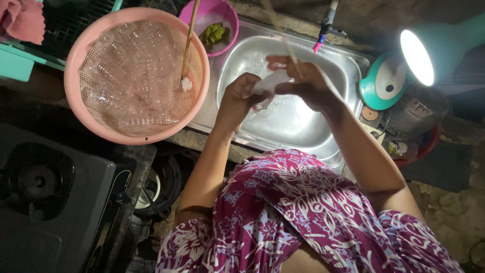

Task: The person cleans the inside of clear plastic cups using a long thin stick with a white tip. They scrub the interior of each cup, rinse it under running water, and place the cleaned cups into a pink colander. The process is repeated for multiple cups.

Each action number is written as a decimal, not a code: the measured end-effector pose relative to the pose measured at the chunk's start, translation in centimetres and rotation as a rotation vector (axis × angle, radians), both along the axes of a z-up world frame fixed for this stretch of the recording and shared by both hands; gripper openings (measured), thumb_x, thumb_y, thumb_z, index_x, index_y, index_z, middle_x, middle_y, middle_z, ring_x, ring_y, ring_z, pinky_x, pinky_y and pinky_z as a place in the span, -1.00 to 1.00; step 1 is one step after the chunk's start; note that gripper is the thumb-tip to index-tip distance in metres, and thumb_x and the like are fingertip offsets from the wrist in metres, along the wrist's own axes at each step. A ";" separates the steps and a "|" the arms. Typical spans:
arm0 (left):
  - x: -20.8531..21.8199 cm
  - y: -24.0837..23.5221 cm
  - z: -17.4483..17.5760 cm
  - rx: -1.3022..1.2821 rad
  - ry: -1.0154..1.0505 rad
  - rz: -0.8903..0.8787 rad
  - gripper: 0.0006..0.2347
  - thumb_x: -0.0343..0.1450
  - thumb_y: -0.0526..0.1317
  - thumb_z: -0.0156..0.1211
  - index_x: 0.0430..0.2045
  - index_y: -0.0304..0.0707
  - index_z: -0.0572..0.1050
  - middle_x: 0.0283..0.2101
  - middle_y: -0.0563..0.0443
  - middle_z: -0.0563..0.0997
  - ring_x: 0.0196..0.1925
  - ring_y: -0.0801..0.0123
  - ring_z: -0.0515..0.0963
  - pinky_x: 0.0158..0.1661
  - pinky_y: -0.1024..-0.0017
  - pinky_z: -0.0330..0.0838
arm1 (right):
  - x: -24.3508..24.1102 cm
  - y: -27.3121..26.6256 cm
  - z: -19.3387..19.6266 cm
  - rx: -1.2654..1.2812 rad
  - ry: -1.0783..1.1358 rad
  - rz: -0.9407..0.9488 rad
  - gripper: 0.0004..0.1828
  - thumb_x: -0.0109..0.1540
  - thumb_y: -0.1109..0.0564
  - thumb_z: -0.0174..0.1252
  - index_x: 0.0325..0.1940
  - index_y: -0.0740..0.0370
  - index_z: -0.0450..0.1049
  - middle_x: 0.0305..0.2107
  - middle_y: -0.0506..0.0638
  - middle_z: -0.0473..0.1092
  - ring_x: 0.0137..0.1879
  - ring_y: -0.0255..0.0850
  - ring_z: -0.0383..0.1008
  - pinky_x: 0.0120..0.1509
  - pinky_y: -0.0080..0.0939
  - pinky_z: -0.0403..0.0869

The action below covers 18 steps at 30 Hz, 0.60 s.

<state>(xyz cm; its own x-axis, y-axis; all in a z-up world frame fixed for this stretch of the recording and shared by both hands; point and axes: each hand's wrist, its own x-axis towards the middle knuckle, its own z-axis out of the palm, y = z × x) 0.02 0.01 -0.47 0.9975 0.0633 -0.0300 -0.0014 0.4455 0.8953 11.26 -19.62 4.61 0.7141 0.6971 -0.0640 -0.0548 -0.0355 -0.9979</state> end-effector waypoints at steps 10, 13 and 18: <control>1.1 -0.6 -3.4 -0.321 0.202 0.355 -0.86 0.46 -0.32 0.32 -0.18 -0.32 0.52 -0.39 -0.01 0.54 -0.42 0.46 0.47 -0.39 0.47 0.38 | -2.4 4.0 -1.1 -0.054 -1.022 -0.137 -0.74 0.23 0.25 0.40 -0.05 0.30 0.52 -0.13 0.12 0.49 -0.18 -0.14 0.52 -0.13 -0.18 0.52; 0.6 -0.5 -2.9 -0.445 0.235 0.397 -0.80 0.42 -0.29 0.24 -0.11 -0.33 0.52 -0.24 0.01 0.63 -0.27 0.45 0.63 -0.25 0.46 0.49 | -4.7 4.4 -0.2 -0.210 -0.815 0.051 -0.61 0.14 0.12 0.46 -0.09 0.40 0.53 -0.24 0.13 0.52 -0.37 -0.11 0.47 -0.26 -0.11 0.46; -0.5 -0.3 -2.1 -0.252 0.160 0.407 -0.84 0.48 -0.35 0.21 -0.10 -0.42 0.46 -0.19 -0.16 0.63 -0.22 0.27 0.67 -0.15 0.37 0.59 | -4.1 2.4 0.2 -0.155 -0.411 0.077 -0.72 0.42 0.13 0.04 0.18 0.24 0.49 -0.24 0.13 0.41 -0.16 -0.08 0.39 -0.08 -0.12 0.42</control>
